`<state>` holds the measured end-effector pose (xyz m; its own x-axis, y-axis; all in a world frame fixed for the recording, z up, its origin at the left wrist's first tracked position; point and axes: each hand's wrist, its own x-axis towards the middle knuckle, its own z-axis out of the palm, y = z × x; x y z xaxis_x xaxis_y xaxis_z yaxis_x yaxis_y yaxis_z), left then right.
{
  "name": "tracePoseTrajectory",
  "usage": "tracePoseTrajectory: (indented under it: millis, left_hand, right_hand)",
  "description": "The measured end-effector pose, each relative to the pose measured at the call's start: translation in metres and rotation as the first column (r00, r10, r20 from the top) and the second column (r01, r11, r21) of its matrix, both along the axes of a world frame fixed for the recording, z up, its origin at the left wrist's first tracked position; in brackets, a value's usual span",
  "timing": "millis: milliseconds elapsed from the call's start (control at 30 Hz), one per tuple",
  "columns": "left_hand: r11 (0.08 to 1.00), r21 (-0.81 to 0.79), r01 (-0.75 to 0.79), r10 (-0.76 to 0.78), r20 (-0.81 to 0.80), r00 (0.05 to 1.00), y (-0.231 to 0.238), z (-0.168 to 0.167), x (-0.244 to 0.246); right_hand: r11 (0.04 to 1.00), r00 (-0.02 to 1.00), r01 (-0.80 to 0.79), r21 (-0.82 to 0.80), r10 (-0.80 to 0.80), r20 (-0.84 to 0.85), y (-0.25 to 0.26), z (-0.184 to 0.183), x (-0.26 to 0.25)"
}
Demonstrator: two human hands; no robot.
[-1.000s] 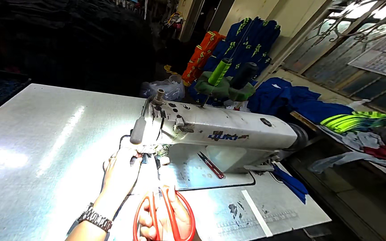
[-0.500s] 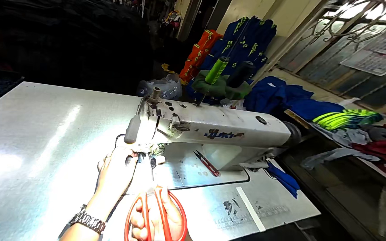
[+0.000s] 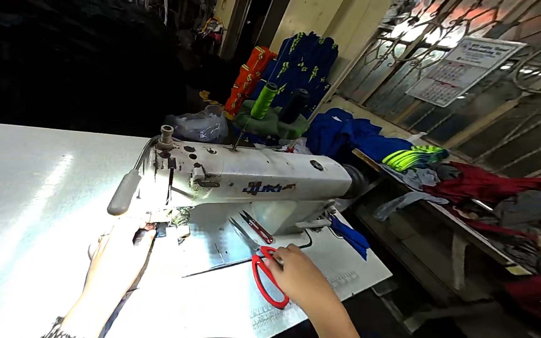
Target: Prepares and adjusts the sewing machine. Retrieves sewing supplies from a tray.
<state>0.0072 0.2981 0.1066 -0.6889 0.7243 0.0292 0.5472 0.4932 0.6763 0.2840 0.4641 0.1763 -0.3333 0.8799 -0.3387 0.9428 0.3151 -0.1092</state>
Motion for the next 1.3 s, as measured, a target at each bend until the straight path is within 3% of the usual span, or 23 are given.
tracePoseTrajectory:
  millis: [100, 300, 400, 467, 567, 633, 700, 800, 900, 1000, 1067, 1133, 1233, 1300]
  left_hand:
    - [0.994, 0.104, -0.043, 0.052, -0.087, 0.995, 0.005, -0.017, 0.0]
    - [0.997, 0.074, -0.031, 0.037, -0.091, 0.995, 0.002, -0.011, 0.0]
    - [0.996, 0.083, -0.043, 0.051, -0.092, 0.994, 0.002, -0.012, 0.0]
    - [0.993, 0.108, -0.053, 0.066, -0.113, 0.991, 0.003, -0.013, 0.001]
    - [0.997, 0.069, -0.044, 0.05, -0.086, 0.995, 0.003, -0.008, 0.002]
    - [0.997, 0.062, -0.045, 0.05, -0.081, 0.995, 0.004, -0.008, 0.001]
    - [0.997, 0.06, -0.05, 0.055, -0.085, 0.995, 0.005, -0.009, 0.001]
    - [0.998, 0.037, -0.04, 0.044, -0.085, 0.995, 0.004, -0.007, 0.002]
    - [0.998, 0.058, -0.035, 0.041, -0.099, 0.994, 0.004, -0.008, 0.002]
    - [0.996, 0.08, -0.042, 0.05, -0.101, 0.994, 0.005, -0.011, 0.002]
    - [0.996, 0.08, -0.035, 0.044, -0.118, 0.992, 0.004, -0.012, 0.002]
    - [0.998, 0.055, -0.034, 0.04, -0.121, 0.992, 0.004, -0.011, 0.002]
    - [0.999, 0.019, -0.046, 0.048, -0.124, 0.991, 0.005, -0.009, 0.003]
    - [0.998, 0.028, -0.048, 0.051, -0.128, 0.99, 0.005, -0.009, 0.004]
  right_hand:
    - [0.981, 1.0, 0.016, 0.194, -0.021, 0.023, 0.011, 0.002, -0.019]
    - [0.973, 0.99, 0.012, 0.23, -0.044, 0.135, 0.02, -0.022, -0.051]
    - [0.967, 0.999, 0.051, 0.251, -0.05, -0.01, 0.019, -0.022, -0.046]
    - [0.946, 0.964, 0.07, 0.315, 0.017, -0.264, 0.019, -0.026, -0.036]
    - [0.974, 0.789, 0.125, 0.191, 0.019, -0.614, 0.017, -0.024, -0.026]
    - [0.991, 0.708, 0.108, 0.083, -0.018, -0.706, 0.013, -0.02, -0.024]
    - [0.996, 0.661, 0.035, 0.086, 0.041, -0.749, 0.01, -0.022, -0.025]
    - [0.998, 0.43, -0.061, 0.029, 0.053, -0.901, 0.006, -0.029, -0.034]
    - [0.965, 0.138, -0.139, -0.224, -0.205, -0.969, -0.007, -0.029, -0.052]
    - [0.852, -0.127, -0.254, -0.457, -0.498, -0.858, -0.021, -0.033, -0.073]
    - [0.734, -0.192, -0.35, -0.582, -0.665, -0.722, -0.028, -0.034, -0.086]
    - [0.654, -0.08, -0.384, -0.651, -0.726, -0.683, -0.034, -0.035, -0.098]
    - [0.65, 0.352, -0.323, -0.688, -0.592, -0.725, -0.041, -0.027, -0.117]
    - [0.628, 0.523, -0.374, -0.682, -0.465, -0.715, -0.042, -0.02, -0.128]
